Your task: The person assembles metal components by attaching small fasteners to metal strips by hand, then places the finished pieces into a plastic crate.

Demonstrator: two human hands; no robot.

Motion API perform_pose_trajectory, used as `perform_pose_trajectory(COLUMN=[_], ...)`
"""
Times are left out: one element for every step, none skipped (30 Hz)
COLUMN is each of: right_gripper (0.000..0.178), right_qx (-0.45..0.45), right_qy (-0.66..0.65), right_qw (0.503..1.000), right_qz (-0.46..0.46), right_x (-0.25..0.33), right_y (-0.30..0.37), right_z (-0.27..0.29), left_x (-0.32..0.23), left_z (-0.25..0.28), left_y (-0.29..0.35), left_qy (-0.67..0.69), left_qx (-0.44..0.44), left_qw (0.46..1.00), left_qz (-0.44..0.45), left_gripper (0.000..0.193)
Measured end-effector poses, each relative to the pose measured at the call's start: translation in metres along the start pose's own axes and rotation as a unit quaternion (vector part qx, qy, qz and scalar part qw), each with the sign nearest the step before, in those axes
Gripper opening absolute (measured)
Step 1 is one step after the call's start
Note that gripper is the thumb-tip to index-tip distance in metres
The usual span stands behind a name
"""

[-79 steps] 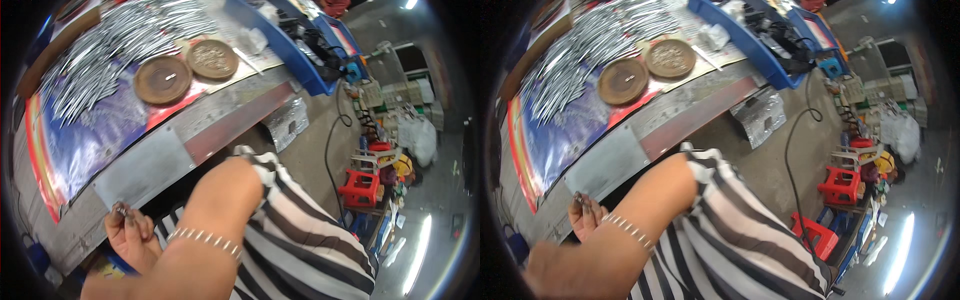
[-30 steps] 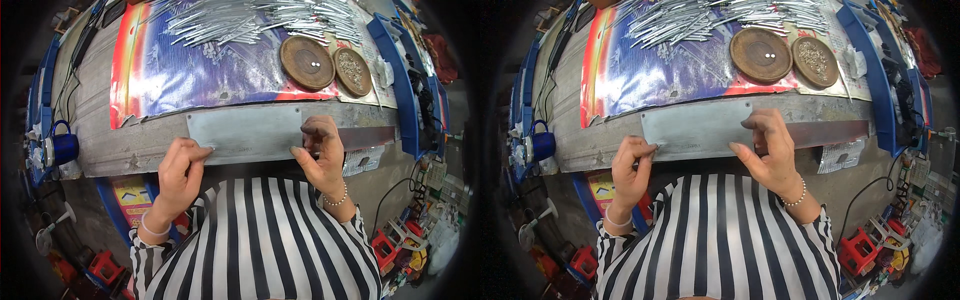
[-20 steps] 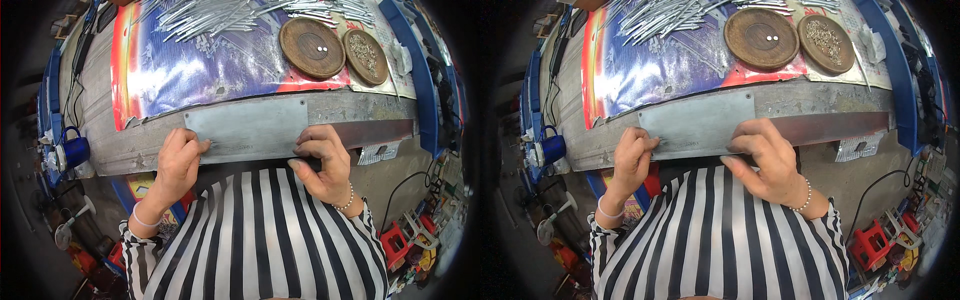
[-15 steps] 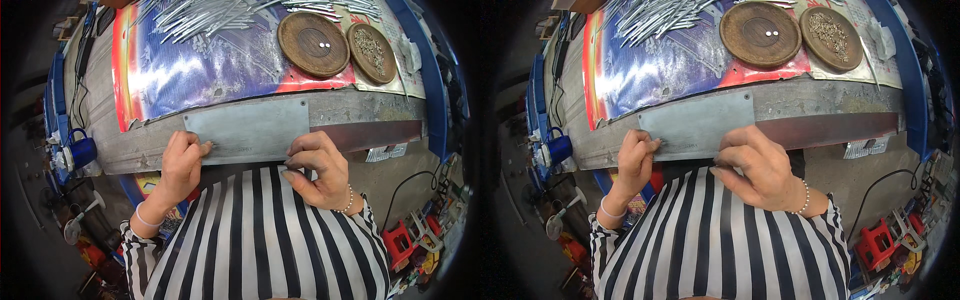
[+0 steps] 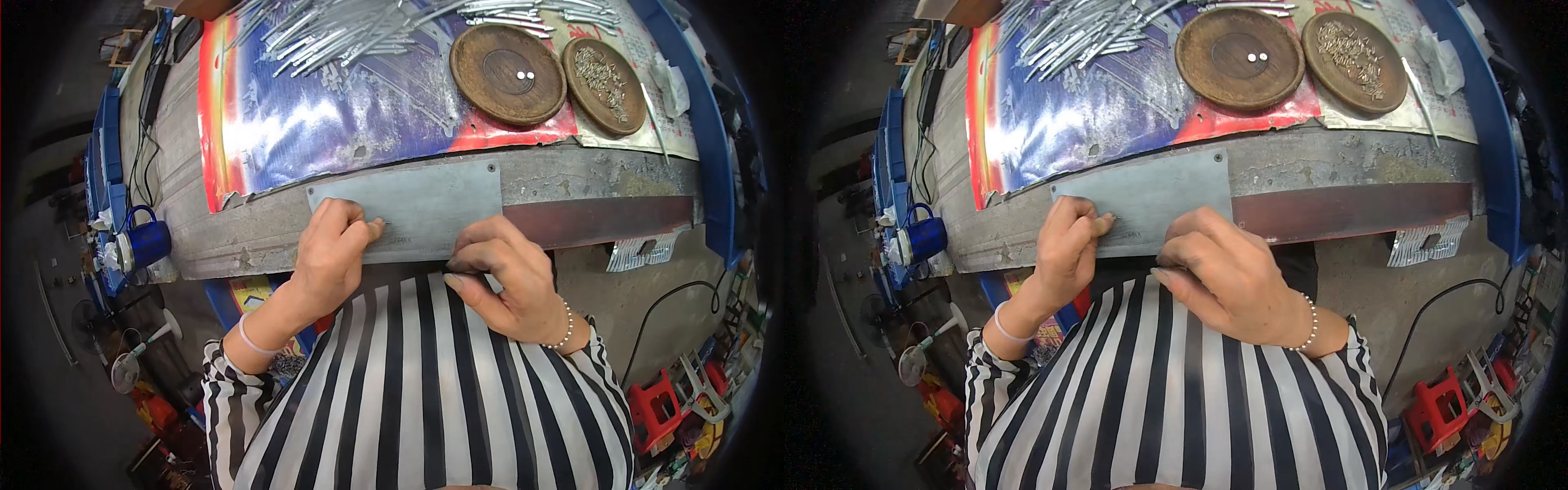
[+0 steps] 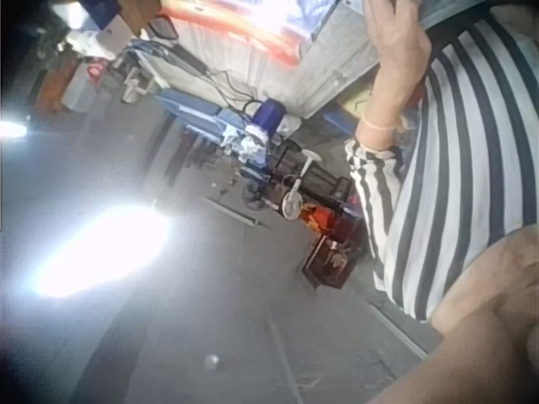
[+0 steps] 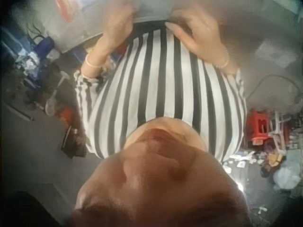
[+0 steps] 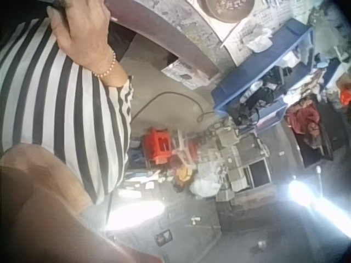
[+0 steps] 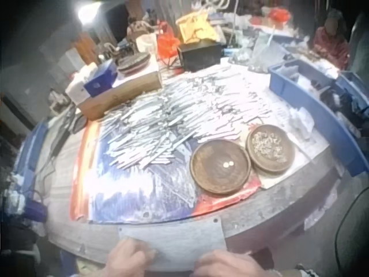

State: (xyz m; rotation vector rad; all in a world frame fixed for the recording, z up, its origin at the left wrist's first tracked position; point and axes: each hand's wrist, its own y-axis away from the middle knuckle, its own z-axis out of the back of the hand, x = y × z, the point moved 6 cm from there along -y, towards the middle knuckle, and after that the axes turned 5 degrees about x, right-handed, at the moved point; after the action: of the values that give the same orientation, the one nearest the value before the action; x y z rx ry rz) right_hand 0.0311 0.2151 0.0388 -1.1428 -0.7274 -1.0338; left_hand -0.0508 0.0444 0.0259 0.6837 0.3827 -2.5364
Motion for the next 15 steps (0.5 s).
perform_pose_trajectory(right_gripper=[0.018,0.017,0.017,0.016,0.015,0.015,0.015,0.016,0.016,0.017,0.017,0.017,0.016,0.016,0.016], right_qx=[0.018,0.035,0.036,0.054,0.072,0.069,0.069,0.051,0.040,0.030,0.037,0.018,-0.001,0.006,-0.003], right_qy=[-0.005,-0.010,0.000,-0.008,-0.016,-0.016,-0.007,0.001,0.005,0.010,0.014,0.014,0.013,0.015,-0.002], right_qw=[1.000,0.998,0.999,0.998,0.996,0.996,0.996,0.996,0.996,0.997,0.997,0.998,0.999,0.999,1.000], right_qz=[-0.021,-0.042,-0.036,-0.040,-0.045,-0.054,-0.057,-0.072,-0.083,-0.069,-0.068,-0.051,-0.035,-0.032,-0.029], right_x=[0.001,0.001,0.003,0.001,0.000,-0.001,0.001,0.001,0.001,0.003,0.002,0.003,0.005,0.004,0.002], right_y=[-0.001,-0.002,-0.002,-0.002,-0.002,-0.001,-0.002,-0.002,-0.005,-0.009,-0.011,-0.014,-0.016,-0.017,-0.018], right_z=[-0.005,-0.010,-0.014,-0.022,-0.030,-0.034,-0.038,-0.039,-0.041,-0.042,-0.046,-0.049,-0.051,-0.055,-0.057], left_x=[0.000,0.000,-0.006,-0.007,-0.006,-0.006,-0.013,-0.011,-0.009,-0.014,-0.017,-0.020,-0.022,-0.022,-0.023], left_z=[-0.001,-0.002,-0.003,-0.003,-0.002,-0.002,-0.001,-0.003,-0.006,-0.008,-0.010,-0.013,-0.016,-0.018,-0.020], left_y=[-0.002,-0.004,-0.004,-0.002,0.002,0.007,0.010,0.016,0.023,0.026,0.028,0.030,0.031,0.031,0.033], left_qy=[0.007,0.016,0.015,0.084,0.154,0.211,0.218,0.369,0.506,0.530,0.534,0.581,0.626,0.632,0.633], left_qx=[0.001,0.001,-0.008,-0.035,-0.062,-0.075,-0.077,-0.109,-0.143,-0.128,-0.134,-0.143,-0.149,-0.155,-0.162], left_qw=[1.000,1.000,1.000,0.995,0.982,0.968,0.967,0.910,0.826,0.810,0.808,0.774,0.739,0.742,0.740], left_qz=[0.006,0.012,0.005,0.048,0.090,0.110,0.104,0.154,0.203,0.214,0.212,0.207,0.200,0.160,0.159], left_gripper=[0.021,0.020,0.020,0.019,0.017,0.012,0.012,0.011,0.009,0.010,0.010,0.012,0.014,0.015,0.015])
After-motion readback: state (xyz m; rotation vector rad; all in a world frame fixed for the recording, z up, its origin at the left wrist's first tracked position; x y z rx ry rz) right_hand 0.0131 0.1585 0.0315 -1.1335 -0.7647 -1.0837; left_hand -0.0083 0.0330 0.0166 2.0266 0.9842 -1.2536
